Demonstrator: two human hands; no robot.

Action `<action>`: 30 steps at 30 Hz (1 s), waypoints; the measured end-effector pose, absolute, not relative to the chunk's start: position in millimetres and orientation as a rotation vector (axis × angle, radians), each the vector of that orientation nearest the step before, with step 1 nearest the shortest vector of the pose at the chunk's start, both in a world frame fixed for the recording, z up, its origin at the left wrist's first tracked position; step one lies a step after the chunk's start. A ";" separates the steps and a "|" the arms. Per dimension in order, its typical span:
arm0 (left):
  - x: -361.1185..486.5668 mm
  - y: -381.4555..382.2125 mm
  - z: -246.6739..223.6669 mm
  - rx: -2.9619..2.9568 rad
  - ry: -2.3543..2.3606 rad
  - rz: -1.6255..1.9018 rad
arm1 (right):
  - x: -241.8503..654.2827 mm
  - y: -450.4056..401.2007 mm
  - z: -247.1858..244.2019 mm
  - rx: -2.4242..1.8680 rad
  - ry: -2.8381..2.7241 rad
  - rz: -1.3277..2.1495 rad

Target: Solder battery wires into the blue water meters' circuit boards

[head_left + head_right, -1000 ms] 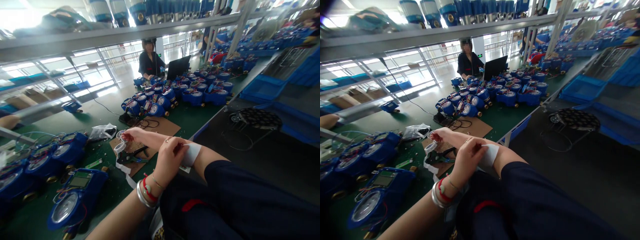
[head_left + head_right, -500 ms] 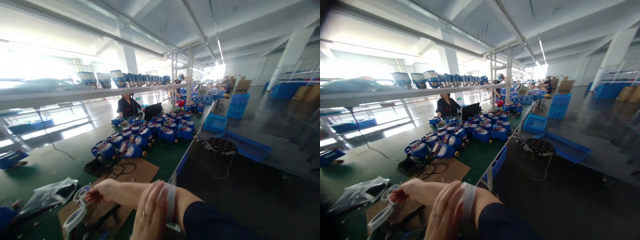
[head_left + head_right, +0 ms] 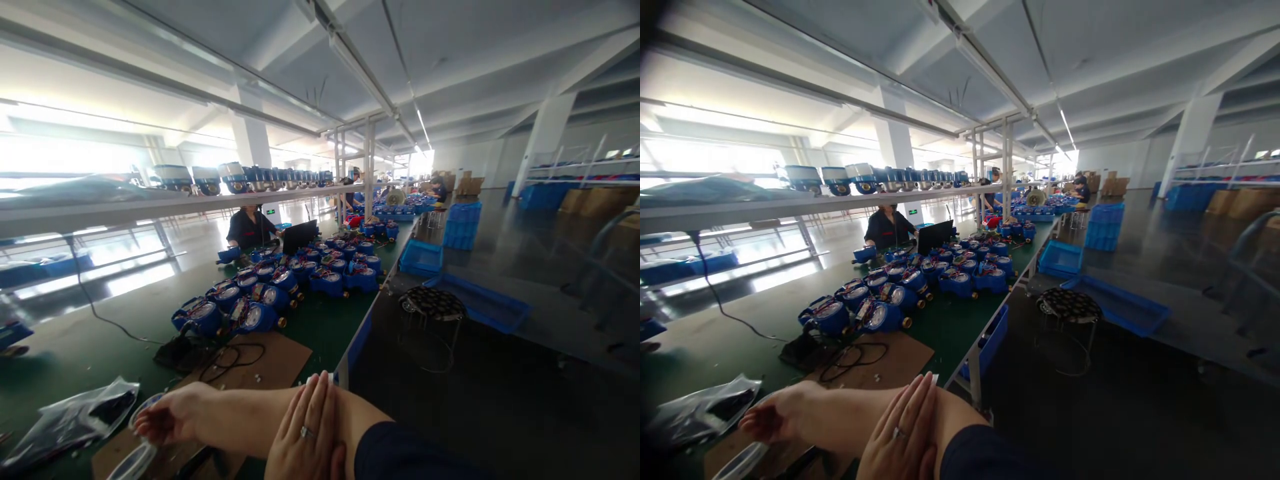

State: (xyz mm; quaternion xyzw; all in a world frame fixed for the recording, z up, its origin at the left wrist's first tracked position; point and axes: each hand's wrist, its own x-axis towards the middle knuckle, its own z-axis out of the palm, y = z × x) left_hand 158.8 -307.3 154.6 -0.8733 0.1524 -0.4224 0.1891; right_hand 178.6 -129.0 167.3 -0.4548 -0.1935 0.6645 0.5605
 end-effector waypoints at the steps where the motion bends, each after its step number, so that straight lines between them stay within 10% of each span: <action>1: 157.9 -307.8 155.1 -2.461 0.435 -1.181 | 177.9 -129.7 167.4 -1.080 -0.442 1.621; 30: 133.7 -312.9 147.1 -2.461 0.410 -1.033 | 148.3 -162.3 167.3 -0.925 -0.282 1.457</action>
